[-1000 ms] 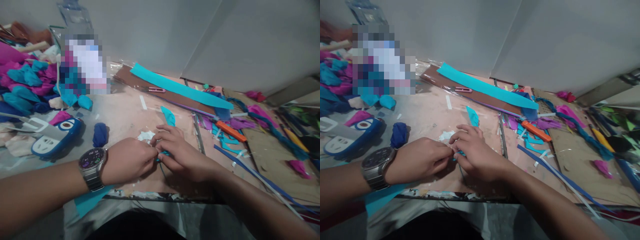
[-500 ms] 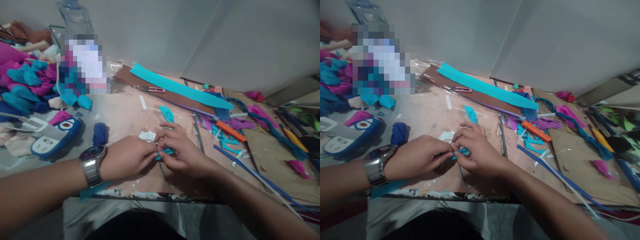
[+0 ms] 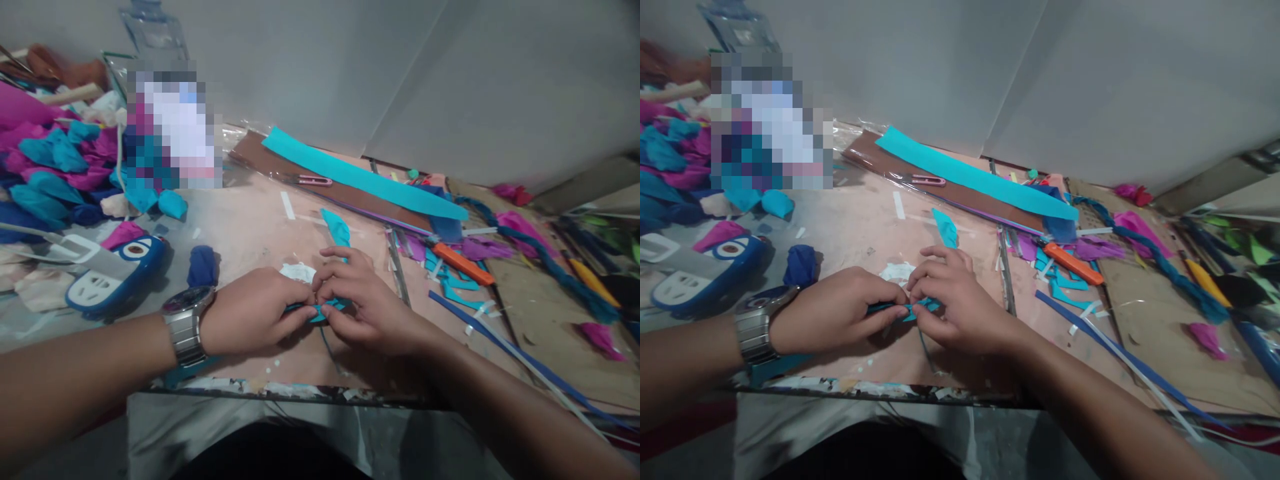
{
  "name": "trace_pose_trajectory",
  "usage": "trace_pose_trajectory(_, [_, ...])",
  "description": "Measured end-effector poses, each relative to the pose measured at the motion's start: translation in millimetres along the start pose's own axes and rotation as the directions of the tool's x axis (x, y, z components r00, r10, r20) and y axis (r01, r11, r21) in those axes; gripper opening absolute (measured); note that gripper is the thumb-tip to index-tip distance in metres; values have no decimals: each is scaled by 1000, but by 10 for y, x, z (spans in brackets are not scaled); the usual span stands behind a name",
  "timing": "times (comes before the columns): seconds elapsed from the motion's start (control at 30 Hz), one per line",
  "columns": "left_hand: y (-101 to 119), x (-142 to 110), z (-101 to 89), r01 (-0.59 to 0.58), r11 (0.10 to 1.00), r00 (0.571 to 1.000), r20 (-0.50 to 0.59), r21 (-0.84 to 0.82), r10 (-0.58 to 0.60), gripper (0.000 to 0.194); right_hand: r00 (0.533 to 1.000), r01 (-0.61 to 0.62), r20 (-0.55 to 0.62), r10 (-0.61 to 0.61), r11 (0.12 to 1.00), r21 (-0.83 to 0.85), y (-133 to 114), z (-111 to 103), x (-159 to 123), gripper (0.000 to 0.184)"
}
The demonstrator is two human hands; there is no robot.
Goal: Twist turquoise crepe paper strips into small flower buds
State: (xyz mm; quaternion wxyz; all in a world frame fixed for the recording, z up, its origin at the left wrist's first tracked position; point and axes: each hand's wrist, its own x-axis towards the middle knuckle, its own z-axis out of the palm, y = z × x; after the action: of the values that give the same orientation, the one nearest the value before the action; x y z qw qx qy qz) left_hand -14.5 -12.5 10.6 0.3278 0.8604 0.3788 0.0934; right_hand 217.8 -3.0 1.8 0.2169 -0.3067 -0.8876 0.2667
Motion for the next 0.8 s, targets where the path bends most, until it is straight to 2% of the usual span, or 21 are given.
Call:
trace_pose_trajectory(0.1, [12, -2, -22, 13, 998, 1000, 19, -56, -12, 30, 1000, 19, -8, -19, 1000, -2, 21, 14, -5, 9])
trace_pose_trajectory(0.17, [8, -7, -39, 8, 990, 998, 66, -142, 1, 30, 1000, 12, 1, -12, 1000, -9, 34, 8, -13, 10])
trace_pose_trajectory(0.27, [-10, -11, -48, 60, 954, 989, 146, -294, -17, 35, 1000, -5, 22, 5, 1000, -24, 33, -22, -22, 8])
trace_pose_trajectory(0.4, [-30, -8, -13, 203, 844, 965, 245, -496, -88, 37, 998, -19, 56, 20, 1000, -9, -10, -54, -19, 4])
trace_pose_trajectory(0.47, [-35, -5, 12, 225, 798, 961, 261, -559, -89, 37, 999, -20, 41, 20, 1000, -10, -28, -48, -13, 1])
trace_pose_trajectory(0.57, [-48, 3, 41, 249, 738, 955, 284, -627, -81, 38, 1000, -1, -22, 1, 999, -35, -27, -21, -9, 5])
trace_pose_trajectory(0.67, [-66, 14, 57, 332, 663, 928, 357, -671, -103, 37, 996, 27, -86, -32, 998, -65, -5, -2, -10, 6])
trace_pose_trajectory(0.8, [-69, 32, 44, 384, 600, 907, 410, -702, -101, 36, 991, 65, -108, -74, 995, -81, 16, -2, -11, 4])
